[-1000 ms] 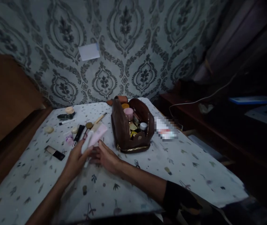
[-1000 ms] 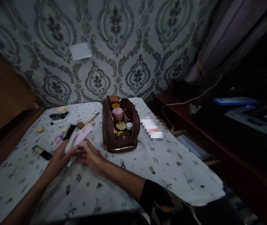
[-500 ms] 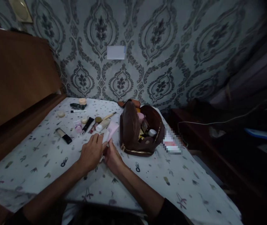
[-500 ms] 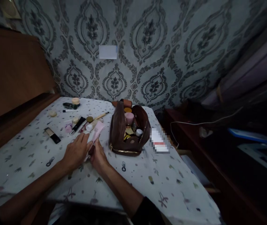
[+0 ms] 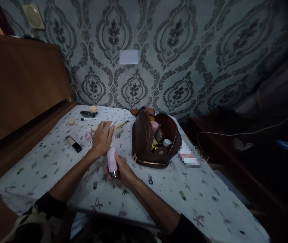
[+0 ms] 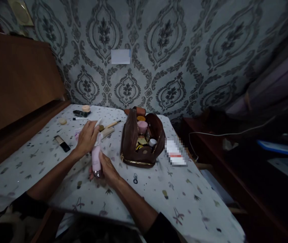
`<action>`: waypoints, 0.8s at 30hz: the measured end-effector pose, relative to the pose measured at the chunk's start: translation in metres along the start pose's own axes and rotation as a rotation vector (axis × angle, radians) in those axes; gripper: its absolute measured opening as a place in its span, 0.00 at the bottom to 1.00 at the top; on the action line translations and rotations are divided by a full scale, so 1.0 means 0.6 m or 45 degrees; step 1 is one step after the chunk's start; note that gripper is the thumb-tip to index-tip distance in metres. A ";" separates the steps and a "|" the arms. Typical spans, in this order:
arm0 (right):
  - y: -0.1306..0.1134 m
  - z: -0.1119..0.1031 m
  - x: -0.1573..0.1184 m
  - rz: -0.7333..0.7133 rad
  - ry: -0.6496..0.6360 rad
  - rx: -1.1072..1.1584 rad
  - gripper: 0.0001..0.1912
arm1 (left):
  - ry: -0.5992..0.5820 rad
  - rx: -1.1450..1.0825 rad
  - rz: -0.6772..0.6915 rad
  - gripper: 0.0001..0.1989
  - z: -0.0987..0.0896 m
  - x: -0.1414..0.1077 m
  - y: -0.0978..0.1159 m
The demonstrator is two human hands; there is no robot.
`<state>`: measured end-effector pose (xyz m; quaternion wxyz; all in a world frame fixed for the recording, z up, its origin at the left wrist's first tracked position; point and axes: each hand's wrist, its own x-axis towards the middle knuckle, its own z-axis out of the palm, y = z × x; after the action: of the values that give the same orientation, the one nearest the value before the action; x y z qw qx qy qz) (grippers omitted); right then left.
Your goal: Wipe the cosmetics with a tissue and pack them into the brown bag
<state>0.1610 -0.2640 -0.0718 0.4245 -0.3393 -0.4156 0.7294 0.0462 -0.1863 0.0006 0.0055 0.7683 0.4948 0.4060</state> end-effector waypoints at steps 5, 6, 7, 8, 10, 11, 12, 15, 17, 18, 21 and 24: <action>-0.010 -0.009 0.002 0.065 0.113 0.018 0.38 | -0.230 -0.226 0.149 0.17 0.016 -0.027 -0.003; -0.011 -0.011 0.002 0.076 0.140 0.015 0.38 | -0.268 -0.199 0.179 0.17 0.017 -0.036 -0.001; -0.011 -0.012 0.001 0.079 0.152 0.004 0.37 | -0.290 -0.169 0.188 0.17 0.017 -0.043 0.000; -0.011 -0.013 0.001 0.068 0.150 -0.014 0.36 | -0.302 -0.151 0.174 0.17 0.016 -0.047 0.000; -0.010 -0.012 -0.003 0.031 0.098 -0.066 0.35 | -0.298 -0.184 0.100 0.16 0.011 -0.045 -0.003; -0.010 -0.011 -0.004 0.008 0.060 -0.097 0.34 | -0.284 -0.224 0.046 0.15 0.008 -0.040 -0.007; -0.011 -0.010 -0.006 -0.015 0.024 -0.132 0.33 | -0.263 -0.272 -0.013 0.14 0.005 -0.033 -0.012; -0.012 -0.007 -0.010 -0.066 -0.013 -0.242 0.31 | -0.161 -0.532 -0.254 0.10 0.001 -0.010 -0.035; -0.014 -0.007 -0.011 -0.085 0.010 -0.273 0.31 | -0.092 -0.862 -0.510 0.11 0.003 -0.001 -0.051; -0.015 -0.008 -0.011 -0.094 0.018 -0.272 0.29 | -0.073 -1.022 -0.631 0.14 0.006 0.000 -0.057; -0.017 -0.009 -0.012 -0.119 0.022 -0.240 0.25 | -0.036 -1.302 -0.861 0.17 0.020 -0.003 -0.071; -0.018 -0.010 -0.013 -0.106 0.042 -0.193 0.25 | 0.005 -1.467 -0.996 0.16 0.038 -0.009 -0.083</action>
<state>0.1725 -0.2659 -0.0638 0.4344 -0.3646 -0.4764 0.6718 0.0221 -0.1562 -0.0386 0.5571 0.4076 0.4410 0.5736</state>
